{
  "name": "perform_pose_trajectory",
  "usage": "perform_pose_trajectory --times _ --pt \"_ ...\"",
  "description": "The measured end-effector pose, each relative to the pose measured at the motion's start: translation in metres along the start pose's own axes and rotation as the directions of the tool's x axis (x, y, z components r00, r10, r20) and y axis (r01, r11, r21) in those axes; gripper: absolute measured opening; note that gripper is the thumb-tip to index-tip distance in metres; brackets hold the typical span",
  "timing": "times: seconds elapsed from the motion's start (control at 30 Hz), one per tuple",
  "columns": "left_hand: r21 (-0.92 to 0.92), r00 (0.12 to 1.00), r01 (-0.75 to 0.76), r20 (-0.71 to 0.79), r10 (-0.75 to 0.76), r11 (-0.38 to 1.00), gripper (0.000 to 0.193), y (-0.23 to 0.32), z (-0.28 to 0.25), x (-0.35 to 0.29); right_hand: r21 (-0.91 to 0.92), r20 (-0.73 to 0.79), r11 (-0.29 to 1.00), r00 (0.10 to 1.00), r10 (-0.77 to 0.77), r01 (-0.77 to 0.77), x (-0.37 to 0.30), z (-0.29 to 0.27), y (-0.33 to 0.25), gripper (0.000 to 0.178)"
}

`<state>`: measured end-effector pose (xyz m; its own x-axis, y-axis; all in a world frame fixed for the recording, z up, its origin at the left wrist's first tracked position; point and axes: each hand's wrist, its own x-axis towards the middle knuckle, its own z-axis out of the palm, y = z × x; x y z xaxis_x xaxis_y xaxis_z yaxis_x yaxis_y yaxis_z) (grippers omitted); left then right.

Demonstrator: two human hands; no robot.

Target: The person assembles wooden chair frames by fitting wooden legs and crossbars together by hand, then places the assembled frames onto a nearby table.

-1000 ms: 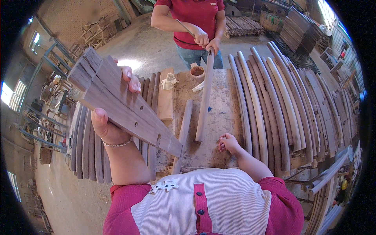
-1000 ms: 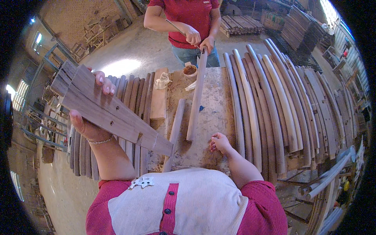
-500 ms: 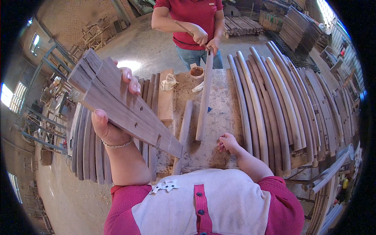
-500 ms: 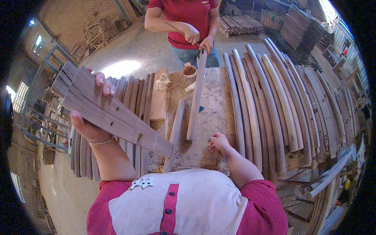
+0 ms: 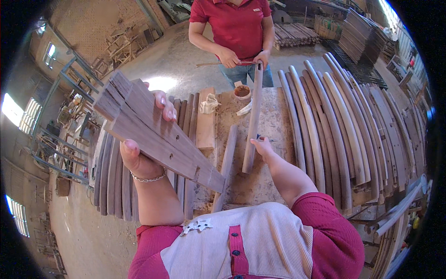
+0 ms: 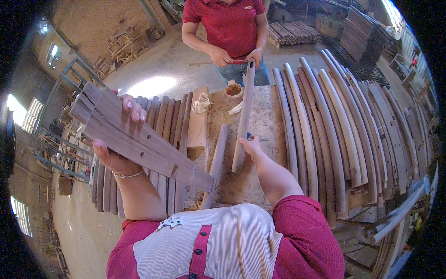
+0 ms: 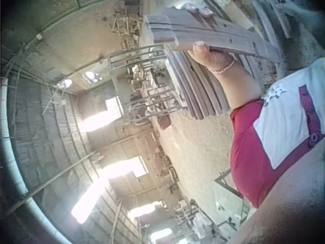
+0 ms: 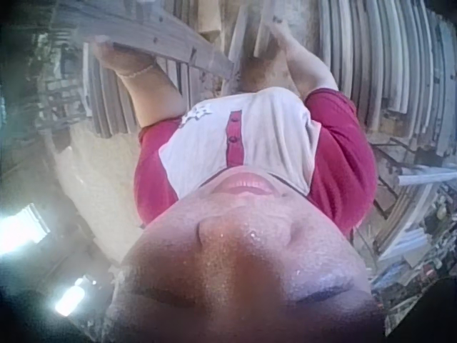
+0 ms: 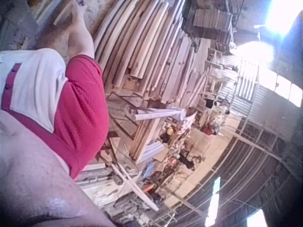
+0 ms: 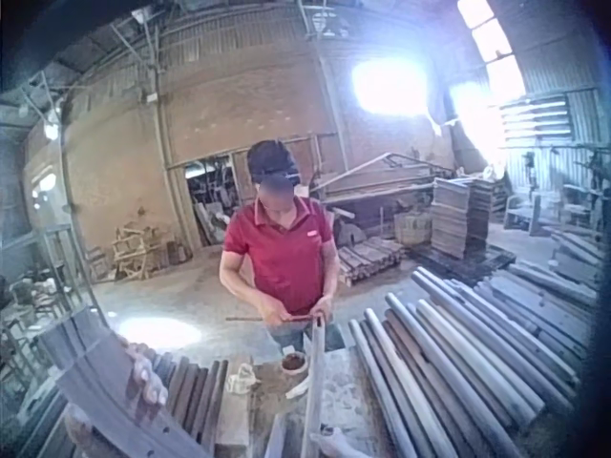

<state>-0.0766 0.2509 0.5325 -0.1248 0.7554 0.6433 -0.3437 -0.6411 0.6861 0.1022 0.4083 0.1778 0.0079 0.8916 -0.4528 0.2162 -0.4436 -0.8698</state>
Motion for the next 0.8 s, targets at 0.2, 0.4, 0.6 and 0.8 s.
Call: perform_pose_trajectory --times 0.2,0.4,0.6,0.8 --pt "-0.007 1.0 -0.003 -0.004 0.003 1.0 0.088 -0.004 0.004 0.0 0.059 0.134 0.998 0.991 0.018 -0.027 0.003 0.003 0.003 0.069" --pt "0.01 1.0 -0.005 0.004 0.005 1.0 0.088 -0.004 0.001 0.003 0.017 0.119 1.0 0.993 -0.025 0.023 0.006 0.007 0.007 0.067" --pt "0.033 0.999 -0.013 0.03 0.012 0.999 0.088 -0.003 -0.002 0.003 -0.002 0.114 0.998 0.992 -0.059 0.06 0.007 0.011 0.01 0.064" --pt "0.035 1.0 -0.004 0.003 0.003 0.999 0.088 -0.003 0.001 0.003 -0.031 0.112 0.997 0.991 -0.067 0.071 0.014 0.013 0.018 0.065"
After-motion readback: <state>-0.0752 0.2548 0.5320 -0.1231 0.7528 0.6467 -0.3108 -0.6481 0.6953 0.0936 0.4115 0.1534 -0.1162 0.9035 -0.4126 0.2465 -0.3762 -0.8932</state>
